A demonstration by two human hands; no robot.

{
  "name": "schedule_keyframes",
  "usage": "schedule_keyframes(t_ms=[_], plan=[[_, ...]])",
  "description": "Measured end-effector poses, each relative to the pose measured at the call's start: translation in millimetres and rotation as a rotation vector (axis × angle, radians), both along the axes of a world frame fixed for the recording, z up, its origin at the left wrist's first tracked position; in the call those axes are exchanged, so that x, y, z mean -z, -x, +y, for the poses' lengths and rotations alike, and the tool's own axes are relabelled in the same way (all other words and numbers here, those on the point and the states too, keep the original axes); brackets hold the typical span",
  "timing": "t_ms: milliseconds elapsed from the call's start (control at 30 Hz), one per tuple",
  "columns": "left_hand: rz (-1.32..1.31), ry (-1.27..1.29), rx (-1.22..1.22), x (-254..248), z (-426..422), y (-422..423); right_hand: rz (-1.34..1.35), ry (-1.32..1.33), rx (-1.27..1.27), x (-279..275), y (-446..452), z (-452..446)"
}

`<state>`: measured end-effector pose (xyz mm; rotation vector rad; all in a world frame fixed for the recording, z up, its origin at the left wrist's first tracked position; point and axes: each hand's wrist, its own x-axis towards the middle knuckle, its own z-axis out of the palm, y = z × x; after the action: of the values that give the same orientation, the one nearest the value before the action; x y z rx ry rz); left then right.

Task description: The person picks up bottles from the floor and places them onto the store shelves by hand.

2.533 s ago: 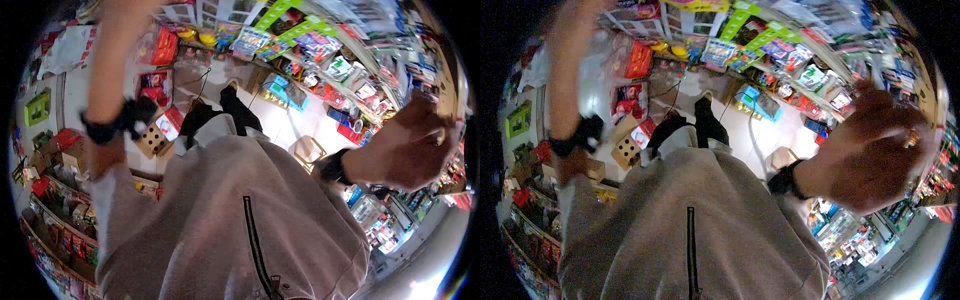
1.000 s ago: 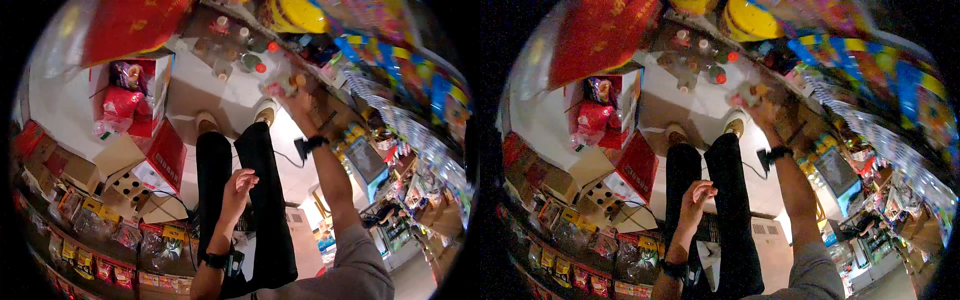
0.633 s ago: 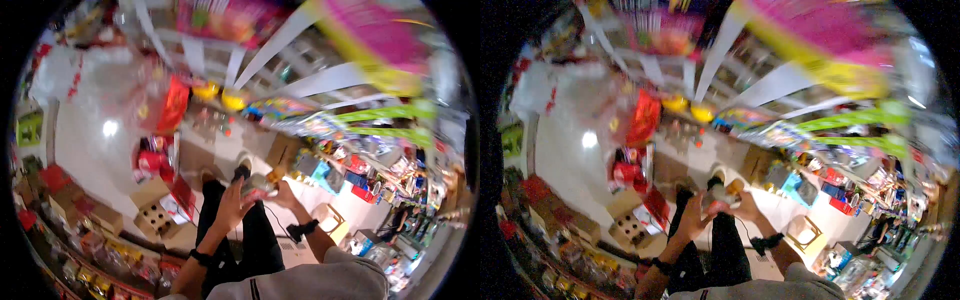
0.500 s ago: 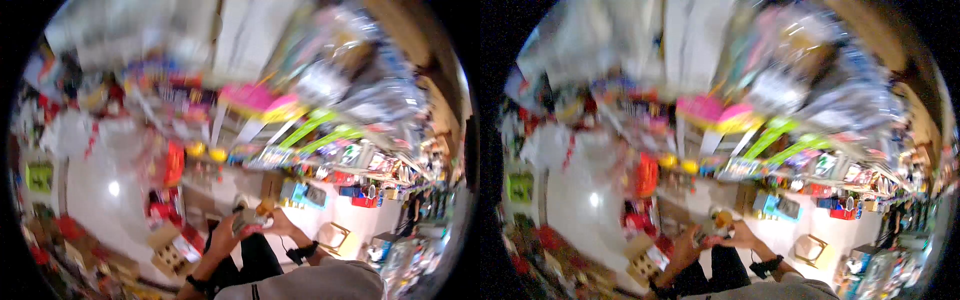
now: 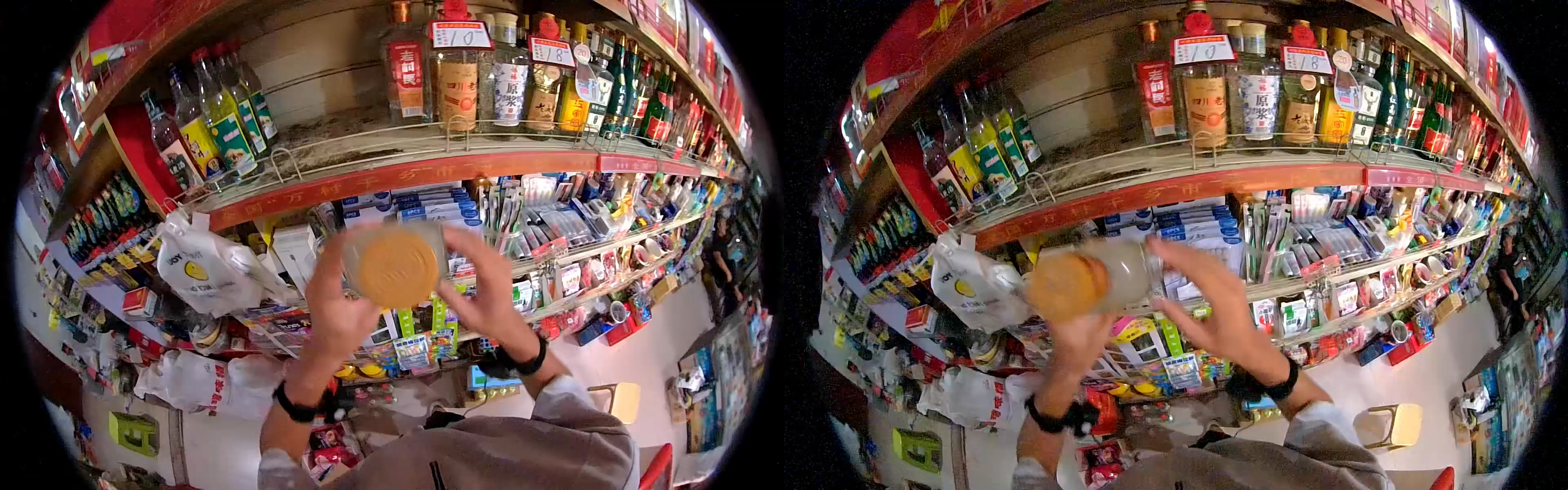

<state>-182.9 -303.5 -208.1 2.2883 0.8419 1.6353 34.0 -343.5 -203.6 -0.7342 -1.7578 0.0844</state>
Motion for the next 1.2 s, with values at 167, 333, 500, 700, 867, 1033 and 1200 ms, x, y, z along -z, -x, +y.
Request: schedule_keyframes(t_ms=[167,333,500,700,867,1033,1200], plan=[[0.157,-0.577,-0.297,-71.0,65.9,-29.5,0.086,-0.476,0.149,-81.7,-17.3,54.5],[0.095,-0.482,-0.134,-133.6,98.2,-51.9,0.187,-0.486,0.098,-107.7,-23.2,91.4],[-0.068,-0.321,0.076,-147.7,136.4,-66.5,0.148,-0.305,-0.012,-110.3,-35.9,126.3],[-0.106,0.042,0.094,-145.7,155.7,-68.6,0.055,-0.288,0.006,-99.1,-37.5,151.6],[-0.059,0.086,0.121,-143.4,173.9,-66.3,0.004,-0.230,0.099,-98.5,-31.6,154.2],[-0.029,0.195,0.079,-140.9,190.4,-69.5,-0.062,-0.100,0.172,-99.2,-30.3,156.0],[-0.028,0.272,0.127,-142.0,198.3,-69.6,-0.113,-0.345,0.252,-90.3,-30.8,168.8]])
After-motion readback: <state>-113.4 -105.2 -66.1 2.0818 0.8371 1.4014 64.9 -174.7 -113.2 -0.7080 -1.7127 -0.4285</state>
